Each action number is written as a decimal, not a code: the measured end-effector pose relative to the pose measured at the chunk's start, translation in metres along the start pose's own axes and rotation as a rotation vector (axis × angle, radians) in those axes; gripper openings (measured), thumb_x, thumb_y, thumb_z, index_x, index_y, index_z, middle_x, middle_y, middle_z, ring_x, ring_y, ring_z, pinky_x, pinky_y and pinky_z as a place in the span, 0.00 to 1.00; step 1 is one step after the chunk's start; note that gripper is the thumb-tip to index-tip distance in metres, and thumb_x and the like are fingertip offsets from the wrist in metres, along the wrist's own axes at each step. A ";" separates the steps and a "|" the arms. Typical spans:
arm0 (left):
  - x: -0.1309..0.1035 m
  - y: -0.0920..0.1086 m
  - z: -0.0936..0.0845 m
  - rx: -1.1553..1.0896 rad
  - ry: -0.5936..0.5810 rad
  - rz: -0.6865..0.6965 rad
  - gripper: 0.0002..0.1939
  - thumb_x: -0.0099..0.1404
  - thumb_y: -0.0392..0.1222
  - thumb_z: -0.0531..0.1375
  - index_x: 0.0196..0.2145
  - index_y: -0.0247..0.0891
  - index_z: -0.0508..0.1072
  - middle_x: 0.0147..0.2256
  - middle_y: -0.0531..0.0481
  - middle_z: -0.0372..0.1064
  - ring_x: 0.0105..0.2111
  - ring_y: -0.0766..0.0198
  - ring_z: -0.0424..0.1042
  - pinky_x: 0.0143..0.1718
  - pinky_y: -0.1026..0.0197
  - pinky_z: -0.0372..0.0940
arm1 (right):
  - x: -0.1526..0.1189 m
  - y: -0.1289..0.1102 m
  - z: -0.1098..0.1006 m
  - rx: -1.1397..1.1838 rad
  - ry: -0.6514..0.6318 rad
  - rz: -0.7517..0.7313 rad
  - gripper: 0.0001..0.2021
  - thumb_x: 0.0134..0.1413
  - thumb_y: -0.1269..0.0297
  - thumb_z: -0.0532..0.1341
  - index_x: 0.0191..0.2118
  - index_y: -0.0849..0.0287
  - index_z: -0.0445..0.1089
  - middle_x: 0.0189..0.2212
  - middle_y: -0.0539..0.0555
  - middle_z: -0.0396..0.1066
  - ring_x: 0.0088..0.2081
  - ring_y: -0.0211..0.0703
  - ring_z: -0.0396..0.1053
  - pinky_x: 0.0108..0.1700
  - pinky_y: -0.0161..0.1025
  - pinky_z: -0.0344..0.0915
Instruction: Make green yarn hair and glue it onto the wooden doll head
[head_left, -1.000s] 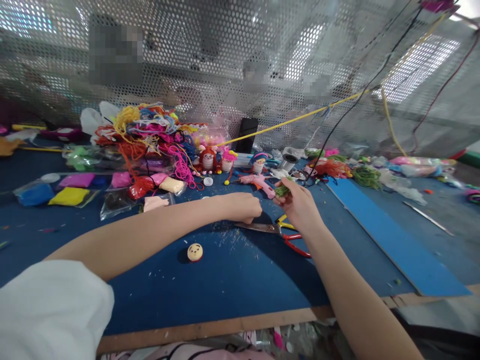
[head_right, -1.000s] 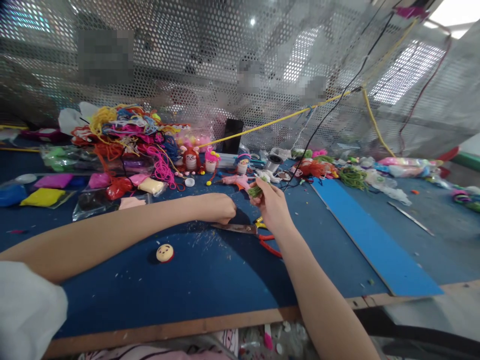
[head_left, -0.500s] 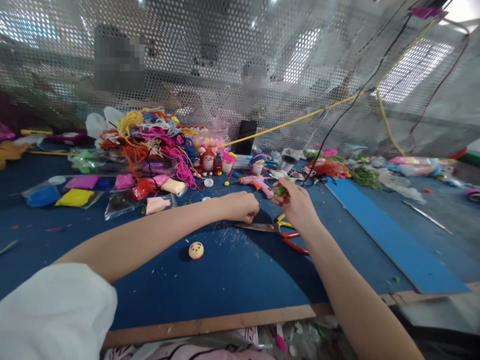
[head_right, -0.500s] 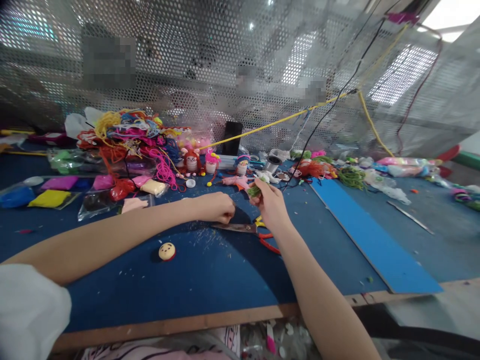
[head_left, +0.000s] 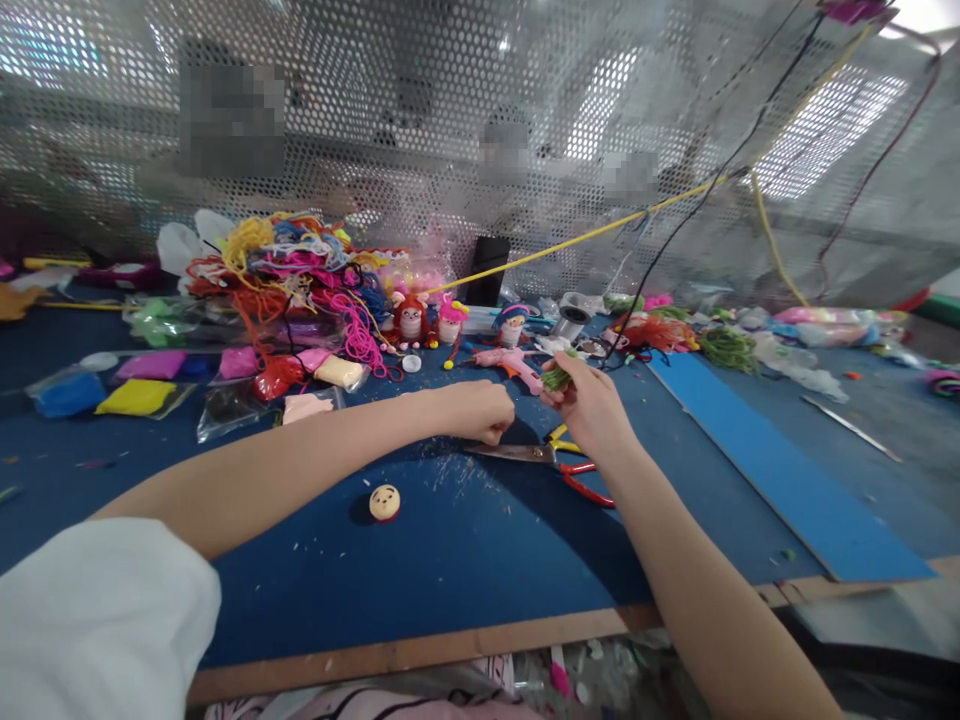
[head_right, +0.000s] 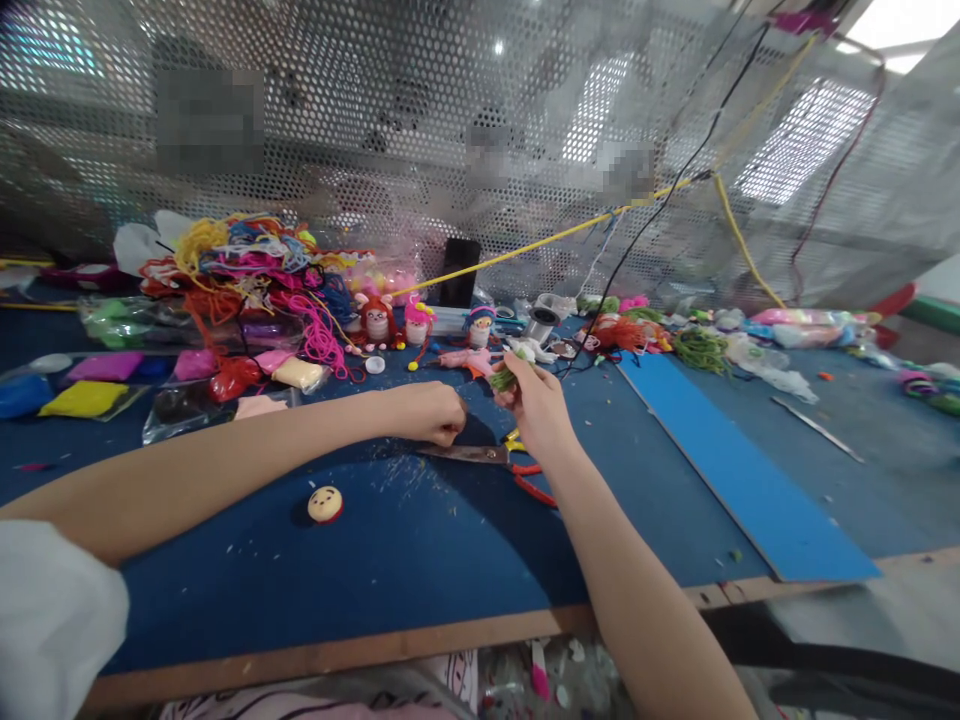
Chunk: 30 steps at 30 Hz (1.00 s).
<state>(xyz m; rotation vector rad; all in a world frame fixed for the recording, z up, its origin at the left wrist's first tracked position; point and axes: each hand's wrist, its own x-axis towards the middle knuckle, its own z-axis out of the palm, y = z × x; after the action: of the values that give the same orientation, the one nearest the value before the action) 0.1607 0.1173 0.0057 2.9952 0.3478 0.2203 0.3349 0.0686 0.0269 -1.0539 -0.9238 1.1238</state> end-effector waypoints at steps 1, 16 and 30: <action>-0.001 0.001 0.000 -0.019 0.011 -0.022 0.07 0.54 0.31 0.61 0.24 0.37 0.79 0.26 0.46 0.77 0.26 0.62 0.70 0.25 0.61 0.54 | 0.000 0.000 0.000 0.002 0.001 0.000 0.14 0.41 0.55 0.73 0.24 0.61 0.75 0.15 0.46 0.60 0.18 0.30 0.53 0.20 0.33 0.53; -0.010 -0.014 -0.004 -0.293 -0.013 0.000 0.04 0.62 0.33 0.64 0.34 0.35 0.81 0.34 0.45 0.79 0.33 0.63 0.74 0.36 0.64 0.64 | 0.000 0.004 0.002 -0.006 0.017 0.033 0.15 0.40 0.56 0.73 0.25 0.63 0.74 0.15 0.45 0.60 0.17 0.29 0.52 0.20 0.32 0.52; -0.007 -0.008 -0.006 -0.335 0.111 -0.111 0.10 0.68 0.29 0.52 0.36 0.33 0.74 0.34 0.43 0.74 0.34 0.60 0.71 0.39 0.60 0.64 | -0.002 -0.003 0.002 -0.030 0.028 -0.021 0.15 0.40 0.54 0.72 0.24 0.61 0.72 0.15 0.44 0.60 0.18 0.31 0.52 0.21 0.33 0.54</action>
<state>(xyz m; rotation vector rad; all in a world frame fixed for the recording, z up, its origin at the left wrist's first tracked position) 0.1513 0.1241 0.0098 2.6323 0.4387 0.3921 0.3338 0.0668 0.0305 -1.0798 -0.9299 1.0785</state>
